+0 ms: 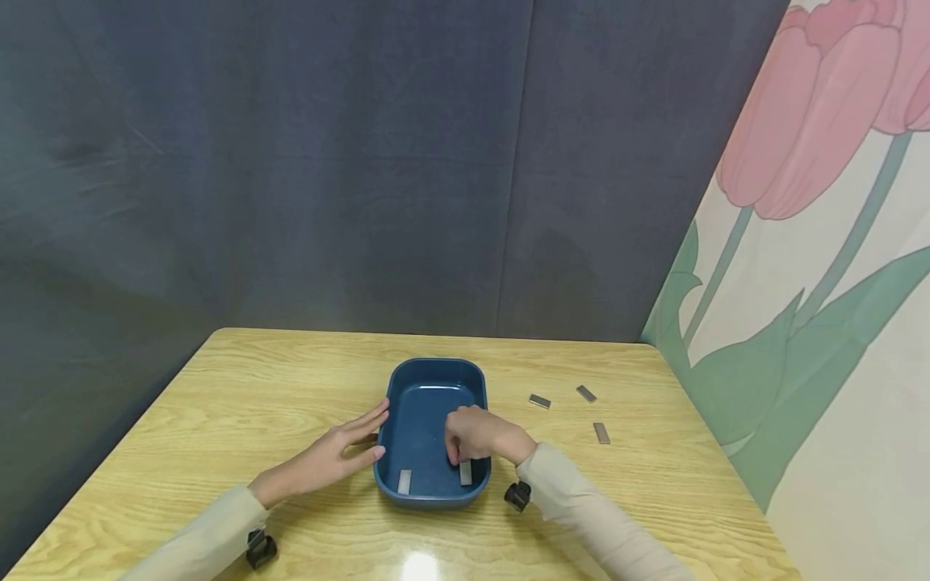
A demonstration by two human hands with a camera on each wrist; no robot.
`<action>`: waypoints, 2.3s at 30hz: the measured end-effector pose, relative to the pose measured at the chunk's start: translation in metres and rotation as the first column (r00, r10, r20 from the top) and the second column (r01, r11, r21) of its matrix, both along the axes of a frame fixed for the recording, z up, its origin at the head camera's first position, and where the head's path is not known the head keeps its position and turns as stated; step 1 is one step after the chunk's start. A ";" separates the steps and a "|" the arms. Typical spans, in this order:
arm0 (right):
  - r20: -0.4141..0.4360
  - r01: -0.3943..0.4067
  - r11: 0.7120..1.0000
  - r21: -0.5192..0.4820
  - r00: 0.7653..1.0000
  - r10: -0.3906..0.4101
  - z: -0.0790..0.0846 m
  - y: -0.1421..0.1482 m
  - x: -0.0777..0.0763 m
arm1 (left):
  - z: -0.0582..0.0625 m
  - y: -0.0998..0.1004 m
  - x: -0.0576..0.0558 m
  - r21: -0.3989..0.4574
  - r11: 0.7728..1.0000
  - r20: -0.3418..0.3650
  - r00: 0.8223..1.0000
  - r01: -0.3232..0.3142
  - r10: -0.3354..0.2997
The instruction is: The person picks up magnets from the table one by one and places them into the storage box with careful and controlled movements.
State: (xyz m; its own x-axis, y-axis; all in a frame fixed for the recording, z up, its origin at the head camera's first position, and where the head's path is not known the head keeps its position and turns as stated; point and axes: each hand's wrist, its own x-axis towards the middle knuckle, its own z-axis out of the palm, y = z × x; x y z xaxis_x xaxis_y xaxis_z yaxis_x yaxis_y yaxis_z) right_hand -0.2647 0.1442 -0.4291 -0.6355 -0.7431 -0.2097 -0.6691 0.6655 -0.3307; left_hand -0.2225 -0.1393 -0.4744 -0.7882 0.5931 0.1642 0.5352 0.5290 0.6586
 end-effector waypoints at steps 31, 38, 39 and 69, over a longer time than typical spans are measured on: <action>-0.002 0.011 1.000 0.027 1.000 -0.011 -0.001 -0.002 0.001 | 0.000 0.000 0.000 0.005 1.000 -0.003 1.000 0.009 -0.009; 0.009 0.025 0.999 0.034 1.000 -0.025 0.000 -0.002 0.000 | -0.001 0.000 0.000 0.003 1.000 -0.010 1.000 0.014 -0.014; 0.010 0.026 0.999 0.034 1.000 -0.026 0.000 -0.002 0.000 | -0.001 0.000 0.000 0.003 1.000 -0.010 1.000 0.014 -0.014; -0.013 0.001 1.000 -0.013 1.000 -0.001 0.001 0.000 0.001 | -0.002 -0.001 -0.003 0.012 1.000 0.005 1.000 0.023 -0.023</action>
